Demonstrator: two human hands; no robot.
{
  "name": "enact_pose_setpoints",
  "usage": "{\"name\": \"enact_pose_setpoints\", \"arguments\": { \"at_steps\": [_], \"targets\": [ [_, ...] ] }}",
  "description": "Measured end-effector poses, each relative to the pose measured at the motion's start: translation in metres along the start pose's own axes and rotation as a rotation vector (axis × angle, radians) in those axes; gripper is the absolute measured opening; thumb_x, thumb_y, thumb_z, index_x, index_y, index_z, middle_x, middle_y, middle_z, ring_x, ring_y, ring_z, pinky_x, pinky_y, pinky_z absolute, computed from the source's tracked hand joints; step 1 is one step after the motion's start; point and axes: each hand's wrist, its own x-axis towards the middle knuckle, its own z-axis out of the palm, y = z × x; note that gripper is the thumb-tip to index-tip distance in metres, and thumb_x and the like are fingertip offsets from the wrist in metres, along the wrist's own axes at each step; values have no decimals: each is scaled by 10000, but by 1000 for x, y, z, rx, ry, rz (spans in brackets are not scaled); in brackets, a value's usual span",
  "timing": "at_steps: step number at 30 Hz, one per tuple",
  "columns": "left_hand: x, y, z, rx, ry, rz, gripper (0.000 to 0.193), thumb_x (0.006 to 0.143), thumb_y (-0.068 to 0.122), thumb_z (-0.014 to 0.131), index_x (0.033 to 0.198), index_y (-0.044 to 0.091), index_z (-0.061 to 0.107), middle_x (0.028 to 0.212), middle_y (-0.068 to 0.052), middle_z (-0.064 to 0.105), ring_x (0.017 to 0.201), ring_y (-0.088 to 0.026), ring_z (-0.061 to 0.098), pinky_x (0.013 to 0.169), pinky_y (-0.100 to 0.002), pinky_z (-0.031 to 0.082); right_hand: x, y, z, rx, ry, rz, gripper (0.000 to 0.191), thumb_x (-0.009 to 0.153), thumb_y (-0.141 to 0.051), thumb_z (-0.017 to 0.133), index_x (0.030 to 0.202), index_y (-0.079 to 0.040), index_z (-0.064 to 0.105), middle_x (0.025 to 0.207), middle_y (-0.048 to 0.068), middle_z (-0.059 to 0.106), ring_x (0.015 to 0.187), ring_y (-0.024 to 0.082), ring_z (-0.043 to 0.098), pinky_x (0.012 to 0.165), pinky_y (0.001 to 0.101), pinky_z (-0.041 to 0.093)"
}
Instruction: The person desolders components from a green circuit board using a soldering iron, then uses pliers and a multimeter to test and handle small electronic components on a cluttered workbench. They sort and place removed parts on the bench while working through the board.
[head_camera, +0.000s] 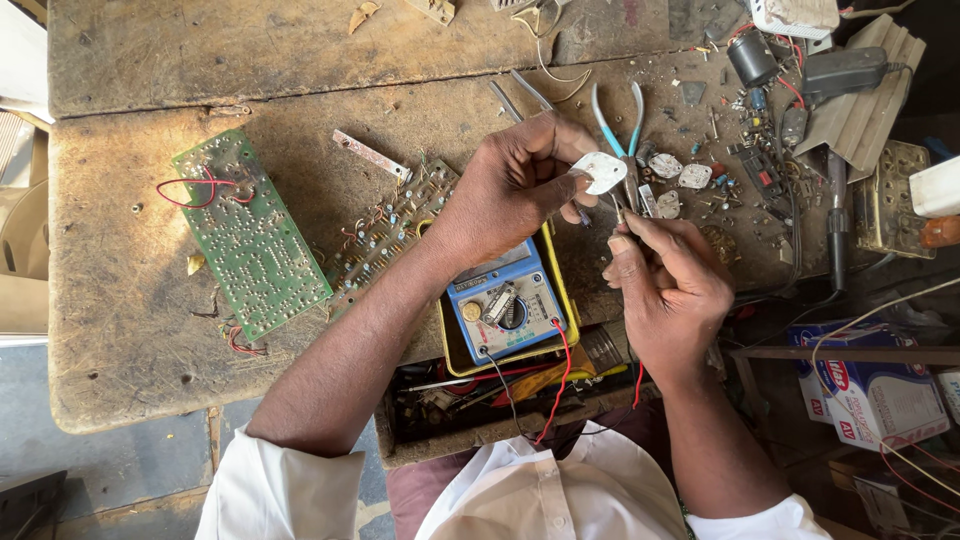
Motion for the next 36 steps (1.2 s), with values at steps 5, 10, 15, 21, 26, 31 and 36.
{"name": "enact_pose_setpoints", "arguments": {
  "at_steps": [5, 10, 15, 21, 26, 31, 36],
  "targets": [
    [0, -4, 0, -8, 20, 18, 146, 1014, -66, 657, 1034, 24, 543, 951, -71, 700, 875, -108, 736, 678, -251, 644, -2, 4, -2, -25, 3, -43, 213, 1048, 80, 651, 1258, 60, 675, 1134, 118, 656, 833, 113, 688, 680, 240, 593],
    [0, -5, -1, 4, 10, -12, 135, 1007, -67, 660, 1034, 23, 564, 930, -72, 720, 867, -111, 737, 696, -256, 648, -7, 9, -3, 137, -40, -27, 192, 1101, 22, 584, 1285, 55, 629, 1148, 122, 665, 795, 118, 642, 680, 260, 549],
    [1, -1, -5, -114, 4, -51, 142, 1001, -77, 635, 1117, 2, 650, 998, -68, 737, 914, -129, 750, 784, -287, 685, -11, 14, -6, 356, -92, 106, 211, 1126, -60, 539, 1280, 59, 622, 1123, 133, 697, 795, 126, 635, 696, 282, 541],
    [-2, 4, -7, -144, -14, -98, 364, 963, -87, 684, 1319, -12, 684, 1080, -110, 771, 943, -126, 731, 915, -280, 632, -10, 19, -5, 426, -91, 126, 200, 1113, -39, 551, 1276, 58, 614, 1122, 132, 702, 808, 120, 634, 703, 282, 550],
    [-2, 1, -5, -158, -19, -158, 356, 956, 0, 719, 1310, -11, 678, 1072, -82, 770, 895, -117, 728, 858, -283, 636, -7, 17, -3, 186, -25, 48, 211, 1055, 59, 637, 1265, 51, 649, 1115, 101, 675, 802, 89, 646, 695, 241, 552],
    [-1, -4, -4, -139, -20, -158, 367, 1012, 123, 699, 1351, -12, 660, 1022, -86, 775, 864, -126, 742, 819, -290, 643, -1, 10, -1, 36, -13, -19, 224, 1020, 88, 678, 1239, 43, 685, 1128, 81, 658, 845, 87, 667, 691, 220, 567],
    [-3, -5, -5, 13, -53, -101, 388, 1044, 161, 673, 1393, -8, 648, 1008, -75, 773, 893, -112, 736, 850, -269, 619, 4, 2, -2, -89, -10, -77, 222, 1004, 77, 715, 1222, 38, 705, 1095, 90, 676, 828, 89, 660, 666, 214, 515]
  ]
}}
